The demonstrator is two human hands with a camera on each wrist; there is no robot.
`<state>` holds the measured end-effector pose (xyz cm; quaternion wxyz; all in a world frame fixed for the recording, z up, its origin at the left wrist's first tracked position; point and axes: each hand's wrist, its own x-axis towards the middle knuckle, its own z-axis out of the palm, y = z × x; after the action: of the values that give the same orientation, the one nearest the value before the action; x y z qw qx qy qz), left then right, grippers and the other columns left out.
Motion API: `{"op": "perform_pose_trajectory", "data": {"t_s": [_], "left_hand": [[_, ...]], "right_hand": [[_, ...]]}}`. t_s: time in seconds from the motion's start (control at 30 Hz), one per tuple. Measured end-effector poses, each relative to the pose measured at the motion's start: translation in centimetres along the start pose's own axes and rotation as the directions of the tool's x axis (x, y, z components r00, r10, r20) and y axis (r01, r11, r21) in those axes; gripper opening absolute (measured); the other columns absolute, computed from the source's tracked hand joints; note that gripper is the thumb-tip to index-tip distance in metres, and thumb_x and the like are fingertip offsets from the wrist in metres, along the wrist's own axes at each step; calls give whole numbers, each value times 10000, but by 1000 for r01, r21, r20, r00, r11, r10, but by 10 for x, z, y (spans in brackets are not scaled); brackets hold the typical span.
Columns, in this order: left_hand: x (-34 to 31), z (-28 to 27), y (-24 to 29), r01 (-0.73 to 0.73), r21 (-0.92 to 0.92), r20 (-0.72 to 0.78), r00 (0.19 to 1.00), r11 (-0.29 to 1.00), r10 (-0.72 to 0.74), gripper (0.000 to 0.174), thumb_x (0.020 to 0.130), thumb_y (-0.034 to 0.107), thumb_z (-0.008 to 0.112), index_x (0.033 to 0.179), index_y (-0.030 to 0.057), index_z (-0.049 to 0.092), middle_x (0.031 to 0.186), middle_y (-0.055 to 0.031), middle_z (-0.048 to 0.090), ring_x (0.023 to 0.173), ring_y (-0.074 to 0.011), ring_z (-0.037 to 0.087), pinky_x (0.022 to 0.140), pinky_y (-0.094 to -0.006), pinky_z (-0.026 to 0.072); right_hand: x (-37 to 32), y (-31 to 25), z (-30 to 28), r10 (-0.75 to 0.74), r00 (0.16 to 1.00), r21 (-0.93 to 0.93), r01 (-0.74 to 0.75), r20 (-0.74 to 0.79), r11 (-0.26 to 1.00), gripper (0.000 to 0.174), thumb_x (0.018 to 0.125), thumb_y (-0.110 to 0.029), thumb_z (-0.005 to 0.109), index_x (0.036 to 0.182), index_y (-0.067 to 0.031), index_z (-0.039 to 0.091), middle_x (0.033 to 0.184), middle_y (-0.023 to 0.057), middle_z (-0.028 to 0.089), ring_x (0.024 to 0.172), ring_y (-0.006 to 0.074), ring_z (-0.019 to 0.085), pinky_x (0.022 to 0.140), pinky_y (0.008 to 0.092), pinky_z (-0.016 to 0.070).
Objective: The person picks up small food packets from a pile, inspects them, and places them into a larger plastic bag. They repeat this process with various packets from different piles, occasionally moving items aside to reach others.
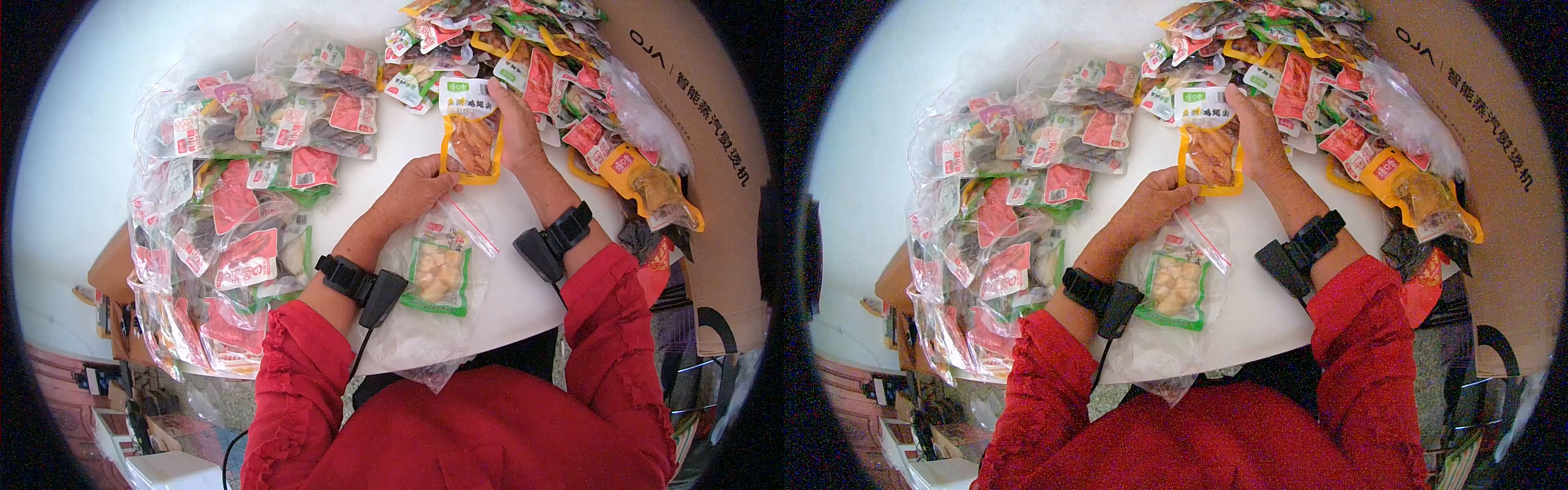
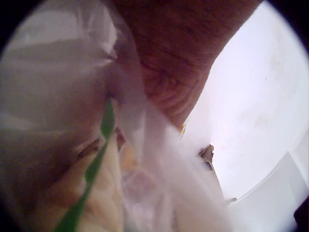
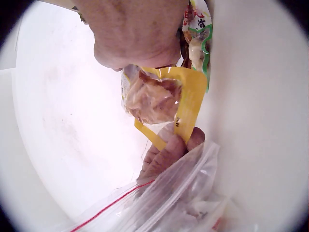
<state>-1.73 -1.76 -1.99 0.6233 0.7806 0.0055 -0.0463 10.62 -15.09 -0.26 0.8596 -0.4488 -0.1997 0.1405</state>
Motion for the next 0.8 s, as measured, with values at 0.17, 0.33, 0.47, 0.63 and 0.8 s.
{"op": "perform_pose_trajectory", "data": {"t_s": [0.17,0.33,0.47,0.63,0.8], "left_hand": [[-1,1,3,18,1,13,1000,1000,-18,167,846,173,489,956,56,533,734,-3,564,570,-48,458,511,-192,399],[-4,1,10,41,10,4,999,999,-41,162,850,178,484,944,57,536,713,3,552,558,-44,449,497,-189,392],[-4,2,10,45,25,6,999,999,-45,167,854,191,483,940,58,538,710,4,549,551,-42,443,486,-186,386],[-3,0,6,41,57,19,999,998,-42,218,861,271,492,982,99,548,750,32,565,597,-23,463,482,-171,377],[-4,1,7,35,57,11,999,998,-35,230,862,279,493,994,98,547,758,28,569,582,-31,460,473,-172,373]], "right_hand": [[0,0,0,-7,1000,-23,7,-15,1000,255,858,-263,499,927,-22,542,907,67,593,839,147,583,762,271,478],[2,1,-1,23,1000,17,-23,-17,1000,264,859,-268,496,931,-16,537,909,69,592,834,149,584,757,272,481],[2,2,-2,15,1000,6,-15,-19,1000,267,858,-265,498,938,-13,532,907,70,590,835,151,584,757,275,481],[0,1,0,11,1000,6,-10,-20,1000,270,858,-266,500,947,-14,529,901,66,588,833,150,584,752,279,483],[-1,2,2,44,999,38,-44,-6,998,269,858,-270,499,948,-18,524,902,69,586,832,153,584,751,283,485]]}}
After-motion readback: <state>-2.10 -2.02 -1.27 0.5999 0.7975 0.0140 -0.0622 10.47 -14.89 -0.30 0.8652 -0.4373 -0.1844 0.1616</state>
